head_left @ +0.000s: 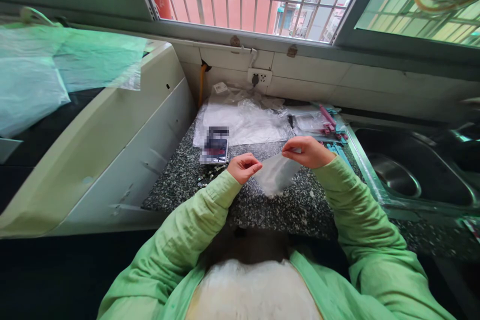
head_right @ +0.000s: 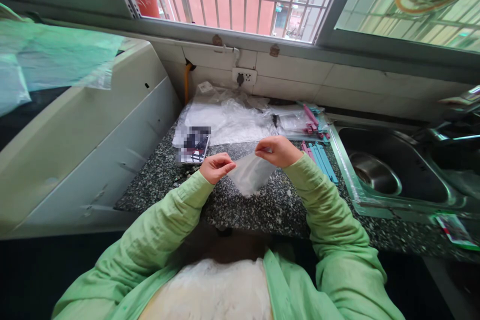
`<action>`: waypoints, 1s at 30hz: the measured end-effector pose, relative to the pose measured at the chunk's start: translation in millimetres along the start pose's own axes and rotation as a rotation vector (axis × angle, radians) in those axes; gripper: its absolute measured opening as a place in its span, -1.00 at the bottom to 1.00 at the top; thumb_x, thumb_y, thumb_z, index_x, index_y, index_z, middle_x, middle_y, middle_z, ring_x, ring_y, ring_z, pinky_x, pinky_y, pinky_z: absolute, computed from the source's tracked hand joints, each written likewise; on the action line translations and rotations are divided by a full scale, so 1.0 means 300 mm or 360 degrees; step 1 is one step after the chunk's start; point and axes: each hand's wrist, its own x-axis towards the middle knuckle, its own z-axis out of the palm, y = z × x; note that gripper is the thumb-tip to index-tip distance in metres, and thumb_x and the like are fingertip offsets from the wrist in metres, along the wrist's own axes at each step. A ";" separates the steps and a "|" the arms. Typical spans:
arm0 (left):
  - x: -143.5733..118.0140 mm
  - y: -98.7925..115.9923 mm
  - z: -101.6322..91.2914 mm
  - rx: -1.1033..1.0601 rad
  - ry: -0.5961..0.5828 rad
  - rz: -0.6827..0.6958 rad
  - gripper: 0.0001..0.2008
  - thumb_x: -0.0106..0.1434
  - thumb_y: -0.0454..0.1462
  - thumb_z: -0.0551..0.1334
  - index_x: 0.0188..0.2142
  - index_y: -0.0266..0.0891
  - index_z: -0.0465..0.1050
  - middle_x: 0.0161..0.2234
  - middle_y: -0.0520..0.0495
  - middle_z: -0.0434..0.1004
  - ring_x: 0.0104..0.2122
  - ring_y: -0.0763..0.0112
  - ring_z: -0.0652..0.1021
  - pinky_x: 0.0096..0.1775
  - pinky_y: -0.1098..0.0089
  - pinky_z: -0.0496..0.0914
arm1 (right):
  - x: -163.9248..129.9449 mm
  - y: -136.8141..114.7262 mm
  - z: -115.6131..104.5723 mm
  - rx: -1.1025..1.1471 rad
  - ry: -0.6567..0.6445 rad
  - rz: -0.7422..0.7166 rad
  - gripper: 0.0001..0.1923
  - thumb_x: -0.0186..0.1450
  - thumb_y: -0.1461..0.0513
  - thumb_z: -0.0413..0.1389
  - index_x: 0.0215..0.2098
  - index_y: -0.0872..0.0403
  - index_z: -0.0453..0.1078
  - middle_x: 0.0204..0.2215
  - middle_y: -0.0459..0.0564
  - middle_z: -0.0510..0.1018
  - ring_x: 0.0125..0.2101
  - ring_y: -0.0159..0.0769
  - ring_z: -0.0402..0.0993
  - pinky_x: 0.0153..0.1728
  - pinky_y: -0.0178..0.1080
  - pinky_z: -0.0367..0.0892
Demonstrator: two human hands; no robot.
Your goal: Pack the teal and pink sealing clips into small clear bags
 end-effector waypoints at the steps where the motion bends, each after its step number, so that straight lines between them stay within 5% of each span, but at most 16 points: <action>1: 0.001 0.000 -0.002 -0.0016 0.0025 -0.0005 -0.70 -0.01 -0.12 0.24 -0.65 -0.33 0.39 -0.66 0.04 0.23 -0.64 0.60 0.26 -0.58 0.50 0.14 | -0.001 0.000 -0.003 0.0019 0.0001 0.0015 -0.84 0.13 0.20 0.05 -0.50 0.13 0.39 -0.56 -0.07 0.48 -0.52 -0.46 0.33 -0.45 -0.34 0.24; 7: 0.009 0.006 -0.020 -0.0093 0.0140 -0.0034 -0.70 -0.02 -0.11 0.25 -0.66 -0.32 0.38 -0.66 0.04 0.25 -0.61 0.58 0.28 -0.54 0.49 0.18 | -0.013 -0.003 -0.035 0.0005 0.0104 0.0091 -0.84 0.12 0.19 0.06 -0.49 0.14 0.37 -0.55 -0.04 0.46 -0.51 -0.43 0.34 -0.45 -0.32 0.25; 16: 0.000 0.002 -0.008 -0.0126 -0.0029 -0.0152 -0.66 -0.05 -0.07 0.25 -0.64 -0.35 0.37 -0.65 0.06 0.23 -0.63 0.61 0.25 -0.57 0.50 0.15 | -0.014 -0.002 -0.042 -0.0044 0.0375 0.0058 -0.83 0.13 0.18 0.05 -0.49 0.13 0.36 -0.57 -0.06 0.43 -0.52 -0.43 0.29 -0.45 -0.32 0.23; 23: -0.005 -0.005 -0.001 -0.0016 -0.0078 -0.0092 -0.69 -0.06 -0.10 0.27 -0.48 -0.35 0.43 -0.63 0.10 0.17 -0.63 0.63 0.21 -0.58 0.52 0.13 | -0.012 -0.028 -0.023 -0.0061 0.0269 -0.0036 -0.84 0.15 0.20 0.04 -0.49 0.12 0.36 -0.56 -0.07 0.44 -0.51 -0.45 0.29 -0.45 -0.33 0.24; 30: -0.006 -0.017 0.002 0.0054 -0.0160 0.0011 -0.66 0.02 -0.09 0.22 -0.62 -0.36 0.42 -0.66 0.07 0.17 -0.65 0.64 0.20 -0.60 0.51 0.10 | -0.002 -0.044 0.019 -0.0088 0.0250 -0.0113 -0.85 0.15 0.21 0.03 -0.50 0.12 0.35 -0.56 -0.07 0.44 -0.51 -0.46 0.29 -0.44 -0.34 0.23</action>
